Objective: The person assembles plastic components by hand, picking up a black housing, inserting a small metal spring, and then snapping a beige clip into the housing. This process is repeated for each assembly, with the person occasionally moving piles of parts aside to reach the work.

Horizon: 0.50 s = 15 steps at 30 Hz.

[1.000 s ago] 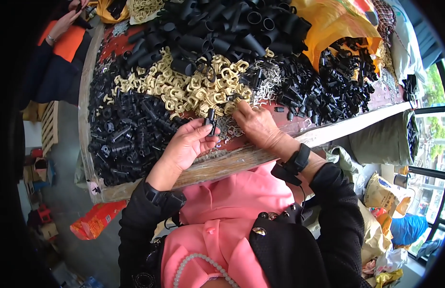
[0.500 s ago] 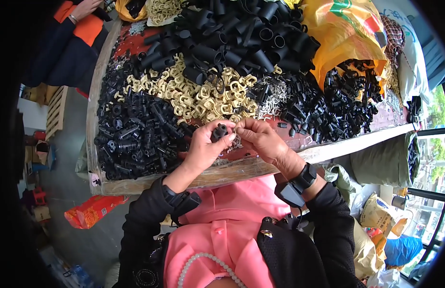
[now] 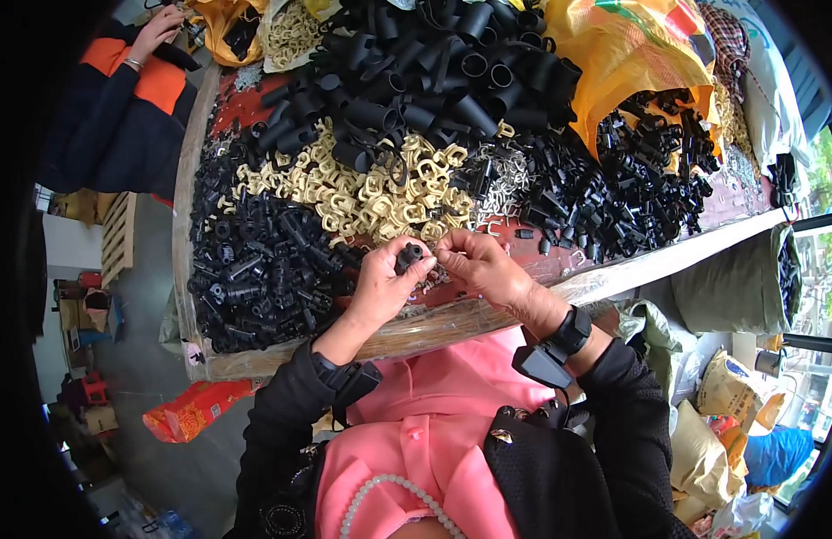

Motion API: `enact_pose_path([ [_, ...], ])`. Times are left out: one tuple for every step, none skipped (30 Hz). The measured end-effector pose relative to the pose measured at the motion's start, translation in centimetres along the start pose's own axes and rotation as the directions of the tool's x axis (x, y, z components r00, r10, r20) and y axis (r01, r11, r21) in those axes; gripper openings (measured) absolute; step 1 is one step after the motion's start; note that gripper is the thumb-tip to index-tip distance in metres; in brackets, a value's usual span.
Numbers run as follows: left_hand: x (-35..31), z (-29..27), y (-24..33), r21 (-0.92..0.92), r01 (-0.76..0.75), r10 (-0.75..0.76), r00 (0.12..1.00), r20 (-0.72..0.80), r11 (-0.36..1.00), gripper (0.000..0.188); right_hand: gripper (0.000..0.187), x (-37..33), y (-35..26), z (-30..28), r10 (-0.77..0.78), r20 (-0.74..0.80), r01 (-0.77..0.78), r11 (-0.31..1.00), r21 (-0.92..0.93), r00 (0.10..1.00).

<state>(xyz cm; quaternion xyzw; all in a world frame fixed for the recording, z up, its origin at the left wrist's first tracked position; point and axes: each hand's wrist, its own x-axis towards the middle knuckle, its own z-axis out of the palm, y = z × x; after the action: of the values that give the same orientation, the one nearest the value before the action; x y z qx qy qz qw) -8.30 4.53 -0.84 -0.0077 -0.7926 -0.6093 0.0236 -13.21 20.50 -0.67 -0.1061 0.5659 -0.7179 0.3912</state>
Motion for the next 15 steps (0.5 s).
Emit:
enact_pose_path([
  [0.1, -0.1, 0.0, 0.031, 0.002, -0.002, 1.000, 0.008, 1.000, 0.007, 0.014, 0.1, 0.0, 0.0, -0.037, -0.003, 0.037, 0.997, -0.069, 0.999],
  [0.2, -0.2, -0.1, 0.035, 0.002, -0.002, 1.000, 0.006, 0.999, 0.007, 0.014, 0.2, 0.0, -0.1, -0.039, 0.000, 0.039, 0.997, -0.068, 0.999],
  [0.4, -0.4, -0.4, -0.081, 0.083, -0.080, 0.996, 0.035, 0.993, 0.007, 0.014, 0.3, 0.0, -0.2, -0.161, -0.053, 0.144, 0.960, -0.238, 0.986],
  [0.4, -0.5, -0.6, -0.195, 0.168, -0.156, 0.985, 0.075, 0.966, 0.008, 0.014, 0.3, 0.3, -0.3, -0.285, -0.087, 0.227, 0.886, -0.405, 0.955],
  [0.4, -0.7, -0.6, -0.301, 0.251, -0.224, 0.967, 0.123, 0.920, 0.008, 0.014, 0.2, 0.3, -0.3, -0.410, -0.098, 0.290, 0.775, -0.562, 0.907],
  [0.3, -0.7, -0.6, -0.298, 0.248, -0.221, 0.968, 0.122, 0.922, 0.008, 0.014, 0.1, 0.1, -0.3, -0.414, -0.097, 0.294, 0.773, -0.562, 0.905],
  [0.3, -0.8, -0.5, -0.222, 0.159, -0.151, 0.987, 0.056, 0.962, 0.009, 0.013, -0.1, -0.2, -0.4, -0.260, -0.126, 0.203, 0.915, -0.348, 0.957],
  [0.4, -0.9, -0.3, -0.138, 0.071, -0.072, 0.997, -0.005, 0.988, 0.009, 0.013, -0.3, -0.6, -0.4, -0.100, -0.113, 0.087, 0.990, -0.115, 0.989],
  [0.3, -0.9, 0.1, -0.050, -0.013, 0.010, 0.998, -0.057, 0.999, 0.010, 0.012, -0.5, -0.7, -0.4, 0.059, -0.064, -0.051, 0.992, 0.120, 0.996],
  [0.3, -0.9, 0.5, -0.048, -0.018, 0.015, 0.998, -0.056, 0.999, 0.010, 0.012, -0.6, -0.7, -0.3, 0.053, -0.064, -0.046, 0.992, 0.118, 0.997],
  [0.2, -0.7, 1.1, -0.007, -0.088, 0.088, 0.995, -0.046, 0.996, 0.010, 0.011, -0.7, -0.7, 0.0, 0.068, -0.022, -0.062, 0.976, 0.208, 0.997],
  [0.2, -0.6, 1.8, 0.034, -0.159, 0.160, 0.987, -0.033, 0.987, 0.010, 0.010, -0.8, -0.7, 0.2, 0.079, 0.022, -0.081, 0.952, 0.295, 0.997],
  [0.1, -0.4, 2.3, 0.074, -0.230, 0.231, 0.973, -0.017, 0.970, 0.011, 0.009, -1.0, -0.7, 0.5, 0.085, 0.068, -0.104, 0.920, 0.378, 0.994],
  [0.0, -0.3, 2.5, 0.080, -0.234, 0.237, 0.971, -0.023, 0.969, 0.011, 0.009, -1.2, -0.9, 0.7, 0.079, 0.075, -0.101, 0.922, 0.374, 0.994],
  [-0.3, -0.2, 2.6, 0.059, -0.199, 0.201, 0.979, -0.025, 0.978, 0.012, 0.008, -1.5, -1.2, 1.0, 0.091, 0.065, -0.109, 0.909, 0.403, 0.994],
])
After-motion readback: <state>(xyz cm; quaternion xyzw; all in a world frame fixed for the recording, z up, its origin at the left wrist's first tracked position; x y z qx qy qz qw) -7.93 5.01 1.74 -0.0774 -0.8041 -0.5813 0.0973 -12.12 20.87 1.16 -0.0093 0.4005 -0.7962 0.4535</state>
